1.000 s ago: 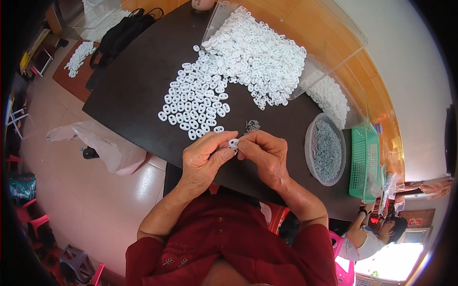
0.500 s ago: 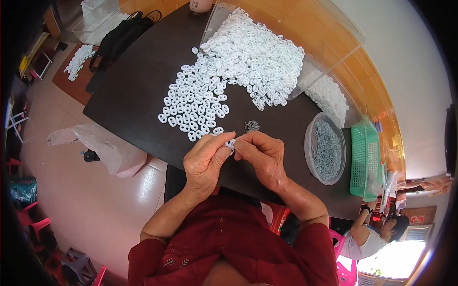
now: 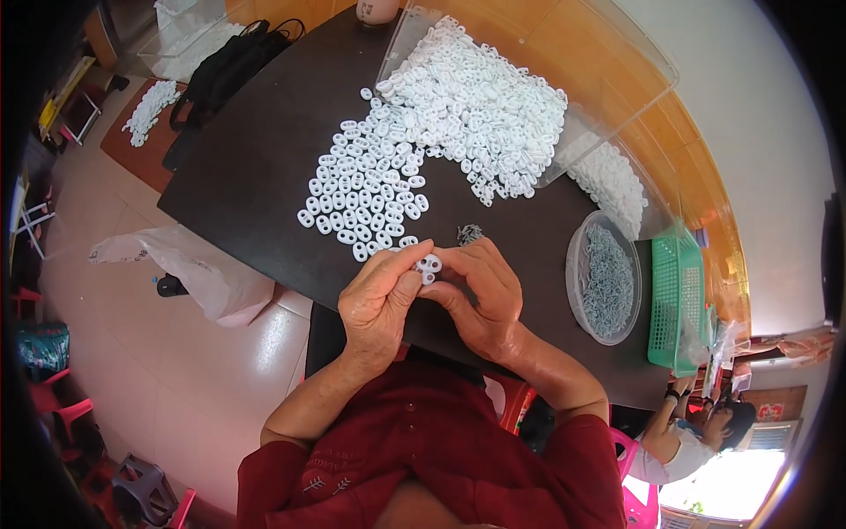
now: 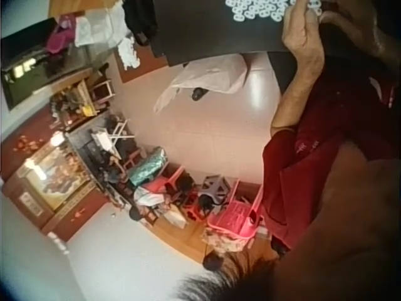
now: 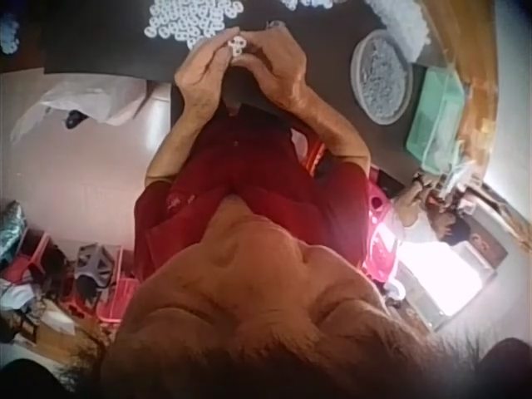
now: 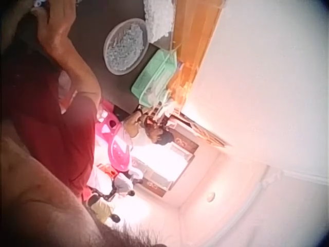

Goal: Manually assembling small white plastic components by attaching metal clips or rings.

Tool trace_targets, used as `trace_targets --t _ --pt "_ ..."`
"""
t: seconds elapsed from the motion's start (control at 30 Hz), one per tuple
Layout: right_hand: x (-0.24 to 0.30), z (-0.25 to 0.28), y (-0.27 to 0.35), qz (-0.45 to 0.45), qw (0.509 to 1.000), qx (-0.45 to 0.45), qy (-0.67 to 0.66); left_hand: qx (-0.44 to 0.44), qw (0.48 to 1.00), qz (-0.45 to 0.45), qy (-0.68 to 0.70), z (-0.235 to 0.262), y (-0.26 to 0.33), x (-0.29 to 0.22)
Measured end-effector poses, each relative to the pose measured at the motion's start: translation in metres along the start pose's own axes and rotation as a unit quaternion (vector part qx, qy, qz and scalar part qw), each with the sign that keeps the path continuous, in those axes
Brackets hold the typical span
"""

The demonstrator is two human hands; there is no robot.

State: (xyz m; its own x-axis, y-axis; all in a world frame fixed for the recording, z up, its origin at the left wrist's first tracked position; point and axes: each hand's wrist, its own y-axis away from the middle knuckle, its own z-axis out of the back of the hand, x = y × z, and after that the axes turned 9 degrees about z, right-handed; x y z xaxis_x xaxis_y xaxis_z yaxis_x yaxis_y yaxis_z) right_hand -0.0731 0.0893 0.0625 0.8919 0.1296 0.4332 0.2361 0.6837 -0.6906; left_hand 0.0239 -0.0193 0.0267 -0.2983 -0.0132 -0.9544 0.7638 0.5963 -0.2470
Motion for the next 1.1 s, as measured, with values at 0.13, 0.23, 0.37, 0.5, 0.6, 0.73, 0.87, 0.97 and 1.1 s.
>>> trace_targets --t 0.13,0.23,0.37,0.5,0.6,0.73,0.87,0.97,1.1 --pt "0.0009 -0.0009 0.0005 -0.001 1.0 -0.004 0.001 -0.003 1.0 0.006 -0.001 -0.0011 0.0009 0.0007" --pt "-0.0023 -0.0032 0.0019 0.026 0.999 -0.017 0.011 -0.008 1.0 0.006 0.011 -0.0029 0.0018 0.0011" --pt "-0.004 -0.0029 0.0028 0.04 0.999 -0.018 0.019 -0.014 1.0 0.009 0.017 -0.0037 0.0022 0.0018" --pt "-0.0043 -0.0037 0.0036 0.04 0.999 -0.017 0.022 -0.017 1.0 0.002 0.007 -0.0028 0.0022 0.0025" --pt "-0.0049 -0.0043 0.0045 0.038 0.999 -0.016 0.024 -0.014 1.0 -0.008 0.001 -0.0023 0.0021 0.0031" --pt "-0.0051 -0.0048 0.0067 0.032 0.999 -0.013 0.025 -0.01 1.0 -0.022 -0.005 -0.001 0.0012 0.0049" --pt "-0.0049 -0.005 0.006 0.04 0.999 -0.018 0.026 -0.018 1.0 -0.003 0.024 -0.0033 0.003 0.0034" --pt "-0.0066 -0.007 0.0082 0.047 0.998 -0.018 0.027 -0.033 0.999 0.008 0.036 -0.0066 0.0047 0.0035" --pt "-0.0069 -0.0085 0.0088 0.061 0.997 -0.027 0.044 -0.051 0.998 -0.002 0.022 -0.0093 0.0054 0.0087"
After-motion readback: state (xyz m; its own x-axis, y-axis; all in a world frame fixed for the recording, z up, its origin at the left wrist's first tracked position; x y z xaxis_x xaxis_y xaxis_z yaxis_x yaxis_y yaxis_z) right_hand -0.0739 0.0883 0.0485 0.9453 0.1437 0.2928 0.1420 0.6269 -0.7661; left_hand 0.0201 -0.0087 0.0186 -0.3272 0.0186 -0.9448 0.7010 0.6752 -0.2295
